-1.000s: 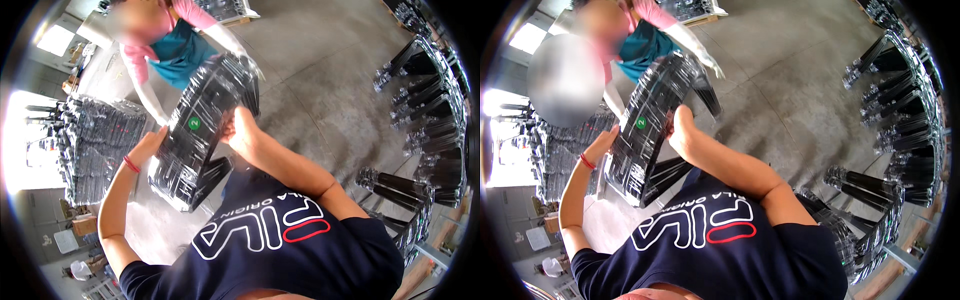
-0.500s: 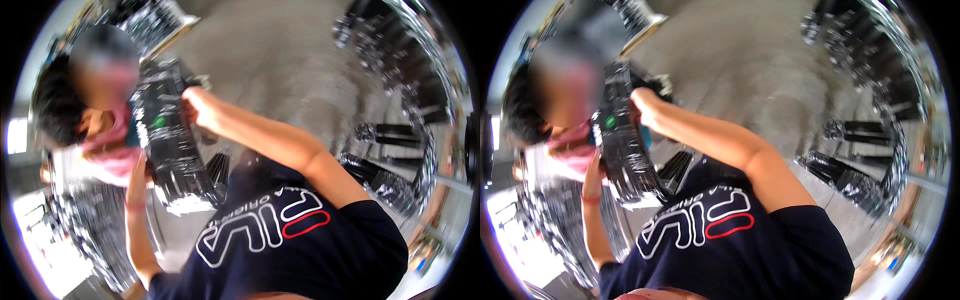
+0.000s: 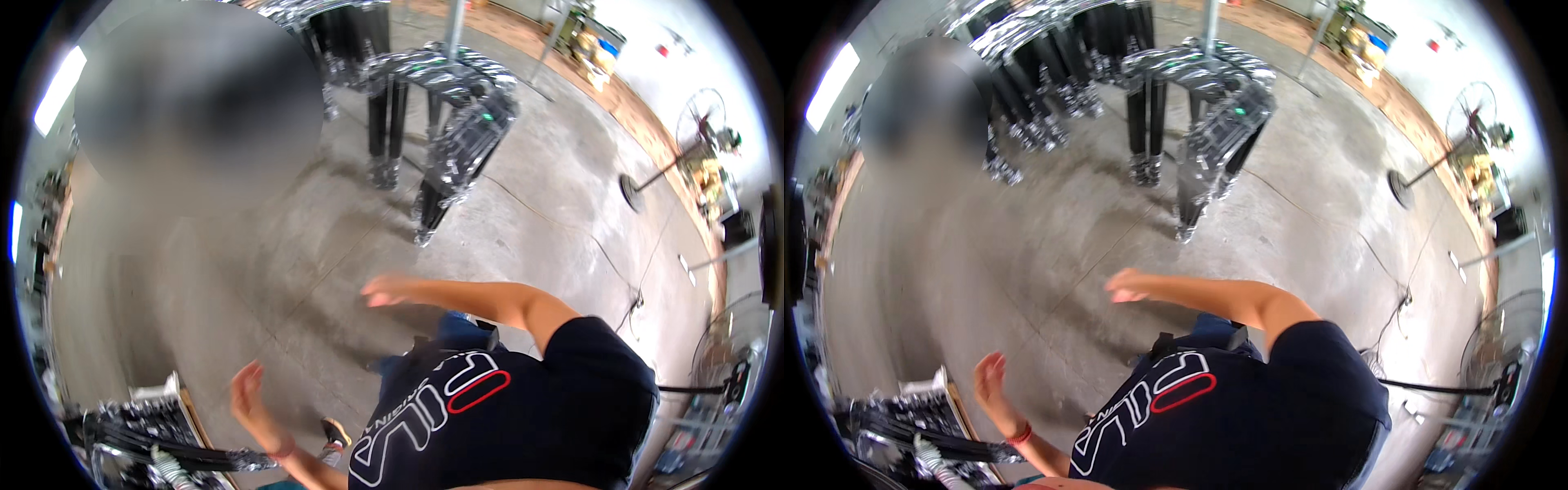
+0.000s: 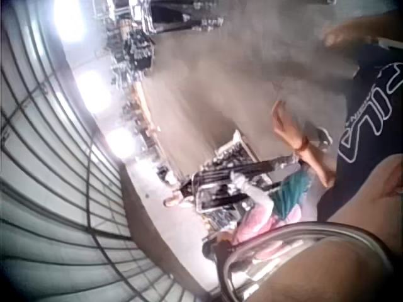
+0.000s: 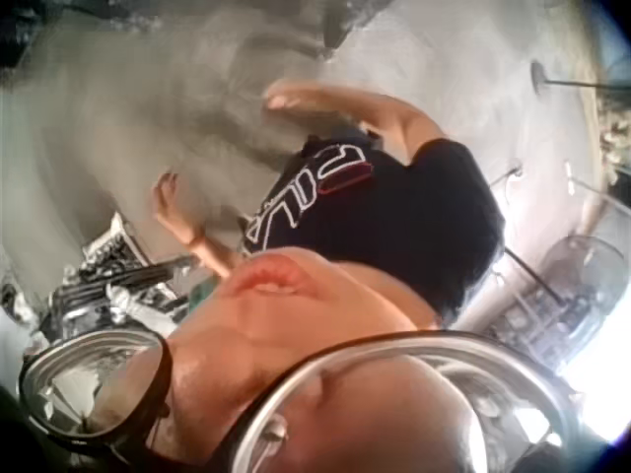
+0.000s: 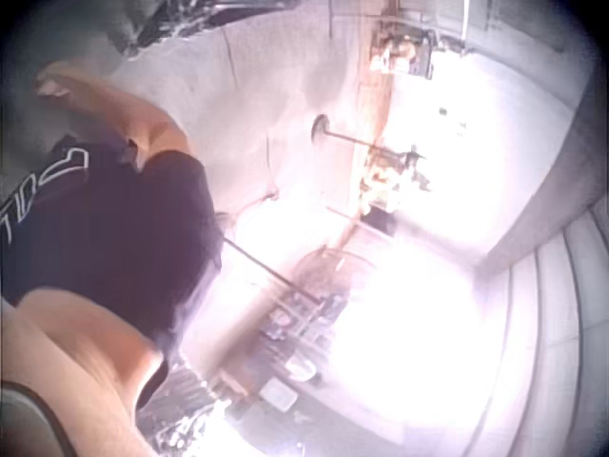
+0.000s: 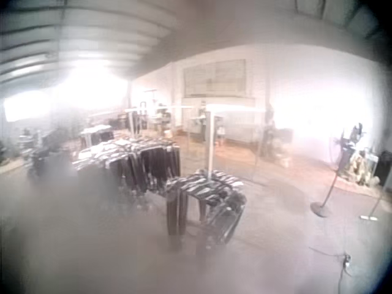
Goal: The person picks up plastic-wrapped black chairs from a stack and places them onto a wooden pallet. They repeat this process, moving individual chairs from one pile to another to build a new stack.
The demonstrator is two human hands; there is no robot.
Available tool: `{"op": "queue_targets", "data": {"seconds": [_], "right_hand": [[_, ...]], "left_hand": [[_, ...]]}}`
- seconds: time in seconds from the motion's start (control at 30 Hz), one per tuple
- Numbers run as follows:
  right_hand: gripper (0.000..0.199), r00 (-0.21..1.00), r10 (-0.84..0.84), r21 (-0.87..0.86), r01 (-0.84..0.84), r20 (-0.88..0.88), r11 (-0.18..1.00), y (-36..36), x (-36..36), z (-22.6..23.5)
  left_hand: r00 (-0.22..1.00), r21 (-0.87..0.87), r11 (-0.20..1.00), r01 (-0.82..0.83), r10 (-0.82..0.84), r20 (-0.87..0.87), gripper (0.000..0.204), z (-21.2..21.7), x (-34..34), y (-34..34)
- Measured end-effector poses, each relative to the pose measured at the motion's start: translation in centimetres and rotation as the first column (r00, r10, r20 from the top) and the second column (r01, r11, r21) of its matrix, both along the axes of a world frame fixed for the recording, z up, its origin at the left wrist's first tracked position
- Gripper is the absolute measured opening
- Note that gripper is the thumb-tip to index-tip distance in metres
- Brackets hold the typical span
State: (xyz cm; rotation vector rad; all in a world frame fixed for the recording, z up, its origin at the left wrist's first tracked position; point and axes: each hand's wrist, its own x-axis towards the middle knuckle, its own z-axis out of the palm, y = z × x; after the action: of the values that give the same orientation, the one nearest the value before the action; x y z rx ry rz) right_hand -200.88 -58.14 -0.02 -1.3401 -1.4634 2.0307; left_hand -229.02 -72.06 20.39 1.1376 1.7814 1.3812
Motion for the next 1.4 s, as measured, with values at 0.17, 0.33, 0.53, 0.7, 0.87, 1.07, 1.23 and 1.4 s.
{"op": "queue_targets", "data": {"seconds": [0.17, 0.33, 0.53, 0.7, 0.87, 1.07, 1.23, 1.4], "right_hand": [[0.034, 0.708, -0.705, -0.299, 0.678, 0.024, 0.671, -11.1, 25.0, 1.7], [0.033, 0.295, -0.952, -0.425, 0.854, -0.081, 0.301, -18.0, 36.4, 0.9], [0.032, 0.188, -0.946, -0.367, 0.887, -0.265, 0.279, -16.6, 44.7, 2.4], [0.035, 0.204, -0.934, -0.271, 0.919, -0.294, 0.287, -10.3, 52.7, 4.1], [0.037, 0.509, -0.839, -0.063, 0.847, -0.191, 0.528, -0.1, 62.7, 6.9], [0.031, 0.609, -0.779, 0.073, 0.792, -0.149, 0.606, 18.9, 73.2, 10.0], [0.031, 0.711, -0.612, 0.151, 0.686, -0.346, 0.712, 32.9, 75.4, 15.6], [0.03, 0.812, -0.521, 0.03, 0.547, -0.264, 0.837, 44.2, 75.3, 11.8]], "left_hand": [[0.777, -0.013, 0.777, 0.63, -0.63, -0.005, 0.021, -1.7, 18.6, 10.5], [0.341, 0.028, 0.355, 0.934, -0.913, 0.226, 0.022, -2.4, 39.5, 15.5], [0.127, 0.041, 0.139, 0.989, -0.966, 0.225, 0.026, -2.4, 55.0, 20.4], [0.131, -0.06, 0.119, 0.991, -0.958, 0.254, 0.025, -5.3, 64.2, 26.9], [0.16, 0.001, 0.171, 0.985, -0.921, 0.355, 0.024, -9.5, 73.7, 33.9], [0.374, -0.008, 0.428, 0.904, -0.78, 0.501, 0.022, -12.7, 84.1, 42.0], [0.709, 0.053, 0.759, 0.649, -0.628, 0.322, 0.019, -11.0, 87.1, 50.7], [0.769, 0.098, 0.963, 0.251, -0.26, 0.583, 0.019, -8.9, 88.7, 56.3]]}}
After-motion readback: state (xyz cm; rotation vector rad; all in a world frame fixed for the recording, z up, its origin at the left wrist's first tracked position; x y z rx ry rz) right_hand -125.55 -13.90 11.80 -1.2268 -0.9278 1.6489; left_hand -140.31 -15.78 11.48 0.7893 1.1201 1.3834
